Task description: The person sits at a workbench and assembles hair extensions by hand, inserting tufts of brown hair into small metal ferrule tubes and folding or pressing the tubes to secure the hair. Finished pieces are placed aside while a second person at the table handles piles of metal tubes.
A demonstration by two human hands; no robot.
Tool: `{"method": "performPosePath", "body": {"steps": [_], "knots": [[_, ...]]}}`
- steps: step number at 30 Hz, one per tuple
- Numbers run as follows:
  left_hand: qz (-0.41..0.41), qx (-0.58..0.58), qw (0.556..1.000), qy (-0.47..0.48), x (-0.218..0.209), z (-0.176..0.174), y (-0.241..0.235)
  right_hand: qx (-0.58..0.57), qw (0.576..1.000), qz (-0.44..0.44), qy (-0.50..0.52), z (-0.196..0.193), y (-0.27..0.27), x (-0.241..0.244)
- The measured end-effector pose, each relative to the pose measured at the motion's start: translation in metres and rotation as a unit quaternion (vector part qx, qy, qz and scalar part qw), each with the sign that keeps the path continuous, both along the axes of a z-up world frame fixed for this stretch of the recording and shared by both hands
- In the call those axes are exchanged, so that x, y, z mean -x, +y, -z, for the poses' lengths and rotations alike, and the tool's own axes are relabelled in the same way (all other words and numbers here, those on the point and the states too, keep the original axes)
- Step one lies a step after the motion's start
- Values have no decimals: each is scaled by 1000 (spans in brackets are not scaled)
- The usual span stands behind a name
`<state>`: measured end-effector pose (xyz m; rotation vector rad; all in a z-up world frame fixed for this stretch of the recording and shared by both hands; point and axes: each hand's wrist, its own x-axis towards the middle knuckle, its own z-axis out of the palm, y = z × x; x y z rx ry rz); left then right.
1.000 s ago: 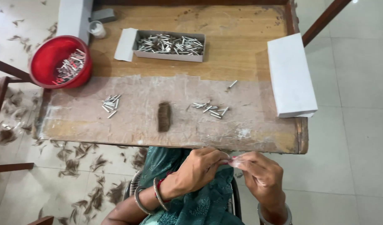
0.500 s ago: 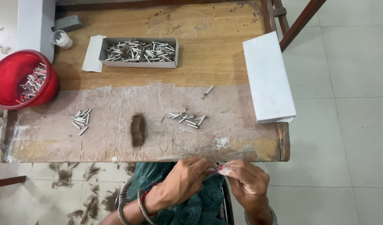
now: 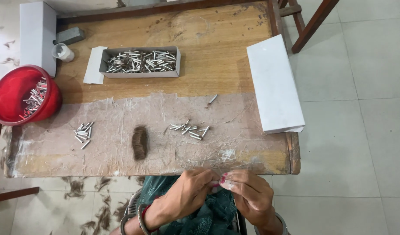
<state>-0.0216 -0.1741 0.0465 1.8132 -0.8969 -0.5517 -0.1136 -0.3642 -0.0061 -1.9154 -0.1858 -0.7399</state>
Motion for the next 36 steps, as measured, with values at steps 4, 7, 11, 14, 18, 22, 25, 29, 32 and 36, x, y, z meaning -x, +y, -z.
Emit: {"method": "performPosePath", "body": {"steps": [4,7,11,14,18,22,25,29,32,36], "knots": [[-8,-9,998,-64,-5,-13,12,50,997,-65,-7,9,-4,-2],[-104,-13,989,-107,-10,-26,33,52,998,-31,-14,11,4,-21],[-312,1,931,-187,-9,-32,67,15,998,54,-16,-27,34,-65],[-436,56,860,-258,-17,-2,104,41,990,134,-19,-21,35,-62],[-515,147,788,-304,-41,47,153,-58,980,185,-37,14,11,-54],[-559,115,747,-341,-51,104,179,-77,982,173,-4,29,-7,-52],[-569,68,729,-375,-51,110,178,-54,991,118,31,10,-7,-54],[-589,27,710,-385,-51,117,183,-12,994,57,88,-6,-12,-56],[-587,41,712,-383,-51,107,174,2,992,36,122,12,-17,-50],[-595,28,708,-380,-51,104,171,-18,992,13,125,25,-20,-48]]}}
